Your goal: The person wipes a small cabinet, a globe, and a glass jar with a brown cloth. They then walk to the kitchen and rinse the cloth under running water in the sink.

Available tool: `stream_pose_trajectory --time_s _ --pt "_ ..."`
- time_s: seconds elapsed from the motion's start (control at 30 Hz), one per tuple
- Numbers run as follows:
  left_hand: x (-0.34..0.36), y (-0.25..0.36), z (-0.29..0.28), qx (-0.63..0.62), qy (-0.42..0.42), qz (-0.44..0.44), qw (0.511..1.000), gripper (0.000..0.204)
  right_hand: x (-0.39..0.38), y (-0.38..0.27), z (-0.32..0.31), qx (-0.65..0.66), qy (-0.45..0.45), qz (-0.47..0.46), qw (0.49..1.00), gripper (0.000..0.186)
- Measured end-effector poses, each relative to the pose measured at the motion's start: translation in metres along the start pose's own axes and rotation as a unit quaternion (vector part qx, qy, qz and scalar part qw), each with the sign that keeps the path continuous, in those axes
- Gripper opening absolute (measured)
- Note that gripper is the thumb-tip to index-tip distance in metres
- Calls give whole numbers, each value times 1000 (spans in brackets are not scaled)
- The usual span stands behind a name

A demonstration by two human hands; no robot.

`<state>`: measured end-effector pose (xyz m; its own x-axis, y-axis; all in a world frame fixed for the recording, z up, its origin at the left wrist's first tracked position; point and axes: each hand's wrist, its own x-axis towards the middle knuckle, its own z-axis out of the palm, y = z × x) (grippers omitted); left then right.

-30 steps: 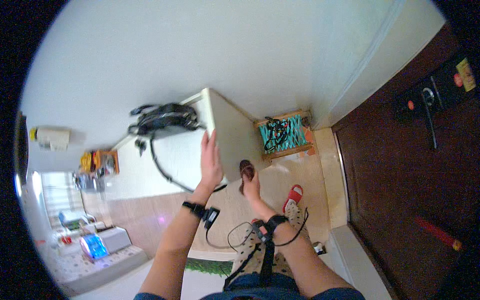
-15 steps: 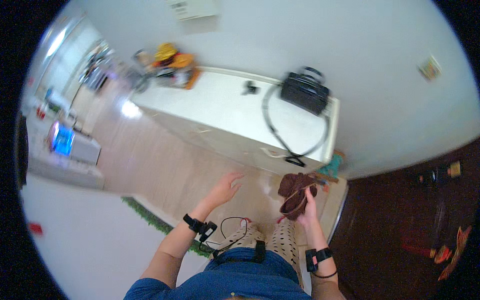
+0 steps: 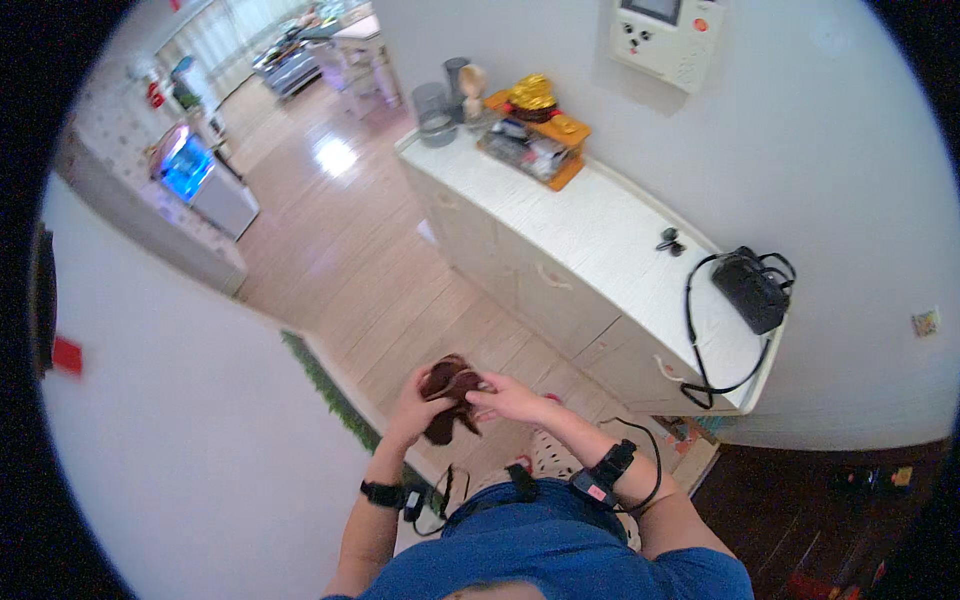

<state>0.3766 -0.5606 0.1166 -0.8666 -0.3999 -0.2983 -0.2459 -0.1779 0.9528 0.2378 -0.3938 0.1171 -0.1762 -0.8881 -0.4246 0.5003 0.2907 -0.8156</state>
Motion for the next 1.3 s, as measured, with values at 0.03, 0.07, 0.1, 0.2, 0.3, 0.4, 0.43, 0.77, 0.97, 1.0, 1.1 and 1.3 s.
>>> stream_pose_trajectory --time_s 0.03,0.07,0.1,0.2,0.3,0.4,0.43,0.77,0.97,1.0,1.1,1.3 --pt "9 0 -7 -53 6 -34 998 61 2 -7 -18 -8 -12 23 1000 41" --pt "16 3 -15 -119 13 -79 990 58 7 -14 -34 -7 -36 52 998 42" --pt "25 6 -21 -146 23 -82 986 54 13 -21 -50 -29 -19 33 999 39" --pt "66 15 -44 -173 93 -84 977 49 40 -36 -101 -145 100 20 984 36" --pt "95 31 -73 -193 141 -66 969 42 83 -52 -133 -172 142 24 975 34" --pt "120 52 -108 -195 183 -67 961 42 132 -73 -135 -284 126 -3 951 36" --pt "125 57 -116 -195 205 -75 956 42 144 -79 -127 -338 114 -15 934 36" --pt "233 90 -170 6 161 -48 986 63 246 -146 -48 -236 24 -51 970 53" --pt "309 106 -152 32 -116 -11 993 79 272 -178 -41 16 140 26 990 96" --pt "320 110 -147 76 -169 30 982 83 272 -183 -41 43 159 14 986 96" --pt "343 122 -129 102 -248 31 963 83 262 -192 -46 120 219 -23 968 94" --pt "368 135 -94 -41 -263 -108 958 78 177 -172 -92 145 267 -5 953 71"
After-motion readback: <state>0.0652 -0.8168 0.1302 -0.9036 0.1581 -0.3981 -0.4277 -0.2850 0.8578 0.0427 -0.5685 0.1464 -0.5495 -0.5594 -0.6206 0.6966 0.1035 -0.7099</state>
